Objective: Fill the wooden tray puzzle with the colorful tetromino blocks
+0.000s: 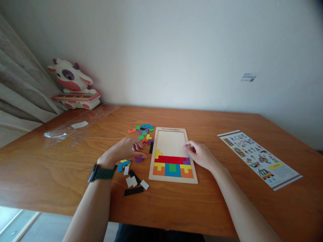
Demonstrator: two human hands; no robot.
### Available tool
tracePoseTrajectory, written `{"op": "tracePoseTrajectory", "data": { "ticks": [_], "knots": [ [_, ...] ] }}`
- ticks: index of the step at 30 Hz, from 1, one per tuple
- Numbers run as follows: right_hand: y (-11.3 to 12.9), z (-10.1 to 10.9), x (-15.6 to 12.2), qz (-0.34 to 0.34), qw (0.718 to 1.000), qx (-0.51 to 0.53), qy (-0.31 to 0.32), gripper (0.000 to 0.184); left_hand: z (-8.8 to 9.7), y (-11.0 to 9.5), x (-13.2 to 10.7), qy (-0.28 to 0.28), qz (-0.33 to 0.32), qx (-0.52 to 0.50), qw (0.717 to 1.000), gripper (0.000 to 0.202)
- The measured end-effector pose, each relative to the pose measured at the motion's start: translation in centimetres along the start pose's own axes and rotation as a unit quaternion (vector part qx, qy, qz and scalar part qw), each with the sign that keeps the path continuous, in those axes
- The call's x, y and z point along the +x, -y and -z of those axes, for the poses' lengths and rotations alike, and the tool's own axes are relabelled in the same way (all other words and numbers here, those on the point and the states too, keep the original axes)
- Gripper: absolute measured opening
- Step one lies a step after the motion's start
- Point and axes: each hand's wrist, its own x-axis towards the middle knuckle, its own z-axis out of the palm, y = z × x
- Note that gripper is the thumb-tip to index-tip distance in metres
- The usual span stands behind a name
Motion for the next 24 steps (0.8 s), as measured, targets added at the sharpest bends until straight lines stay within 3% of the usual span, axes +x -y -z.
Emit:
{"op": "tracePoseTrajectory", "data": {
  "ticks": [5,11,16,24],
  "knots": [
    [-0.1,-0.1,0.1,0.001,1.0,0.0,0.0,0.026,0.6,0.0,-0.5,0.037,0.036,-0.049,0.997,0.049],
    [0.0,0.0,0.1,0.005,1.0,-0.005,0.0,0.026,0.8,-0.6,-0.6,0.097,0.064,-0.076,0.99,0.031],
    [-0.1,-0.1,0.2,0.006,1.0,-0.002,0.001,0.025,0.7,-1.0,-0.5,0.094,0.059,-0.063,0.992,0.028],
    [-0.2,-0.2,0.2,0.008,1.0,-0.006,0.0,0.025,0.1,-0.9,0.0,0.063,0.027,-0.129,0.989,0.03]
  ]
}}
